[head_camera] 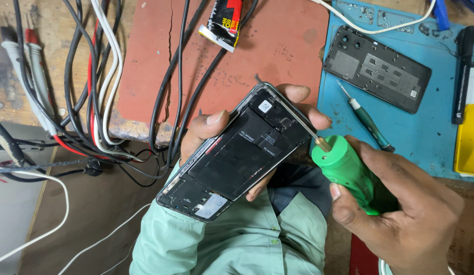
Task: The person uses a small screwdriver to remove screws from the internal frame of a disassembled smartphone. They then switch to a green electric screwdriver to continue removing screws from the battery area and other internal components.
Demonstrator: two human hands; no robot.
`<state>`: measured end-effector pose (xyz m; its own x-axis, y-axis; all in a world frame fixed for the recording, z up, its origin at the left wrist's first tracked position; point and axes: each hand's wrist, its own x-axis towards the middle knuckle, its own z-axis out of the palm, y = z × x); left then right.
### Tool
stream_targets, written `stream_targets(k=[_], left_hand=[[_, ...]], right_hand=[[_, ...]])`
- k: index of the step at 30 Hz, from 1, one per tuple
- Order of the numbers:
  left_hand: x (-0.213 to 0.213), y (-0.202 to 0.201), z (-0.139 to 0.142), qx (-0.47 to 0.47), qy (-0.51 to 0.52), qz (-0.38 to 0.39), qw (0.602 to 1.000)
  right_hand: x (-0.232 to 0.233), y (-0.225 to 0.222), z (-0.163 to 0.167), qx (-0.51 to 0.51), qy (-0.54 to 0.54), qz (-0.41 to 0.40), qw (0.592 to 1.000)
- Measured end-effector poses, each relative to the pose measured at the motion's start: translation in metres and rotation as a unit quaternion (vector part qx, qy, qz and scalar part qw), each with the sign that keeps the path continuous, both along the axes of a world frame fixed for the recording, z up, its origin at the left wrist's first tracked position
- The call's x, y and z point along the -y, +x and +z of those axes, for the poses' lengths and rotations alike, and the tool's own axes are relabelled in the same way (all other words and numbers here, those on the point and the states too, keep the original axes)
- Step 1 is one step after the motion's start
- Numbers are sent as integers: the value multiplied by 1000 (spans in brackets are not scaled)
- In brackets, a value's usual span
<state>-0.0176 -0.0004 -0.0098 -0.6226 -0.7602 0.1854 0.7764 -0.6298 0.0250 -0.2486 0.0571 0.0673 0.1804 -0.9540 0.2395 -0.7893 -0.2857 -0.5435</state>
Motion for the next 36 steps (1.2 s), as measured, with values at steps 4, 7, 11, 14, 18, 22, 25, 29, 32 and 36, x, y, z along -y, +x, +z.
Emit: stream_targets(k=[4, 7, 11, 14, 18, 22, 25, 29, 32, 36], left_hand=[[-2, -2, -3, 2, 13, 0, 1000], [0, -2, -5, 10, -13, -3, 1000], [2, -1, -7, 18, -25, -5, 1000], [1, -1, -8, 26, -35, 2, 999], [1, 0, -9, 27, -34, 2, 999], [1, 0, -7, 23, -30, 8, 999], [1, 1, -4, 12, -19, 5, 1000], [-5, 0, 4, 2, 48, -4, 999], [-7, -2, 8, -17, 47, 5, 999], [-4, -3, 10, -34, 16, 4, 999]], right_hand=[[-4, -3, 1, -25, 8, -12, 1000], [-5, -4, 1, -34, 9, -14, 999], [-5, -5, 1, -47, 3, -16, 999], [-7, -5, 1, -41, 7, -22, 999], [-7, -6, 0, -24, -8, -7, 1000], [-7, -7, -1, -42, 1, -11, 999], [-8, -7, -2, -41, 1, -17, 999], [-9, -7, -3, -31, 15, -42, 999], [-8, -8, -1, -31, 7, -31, 999], [-5, -6, 2, -21, 6, -28, 999]])
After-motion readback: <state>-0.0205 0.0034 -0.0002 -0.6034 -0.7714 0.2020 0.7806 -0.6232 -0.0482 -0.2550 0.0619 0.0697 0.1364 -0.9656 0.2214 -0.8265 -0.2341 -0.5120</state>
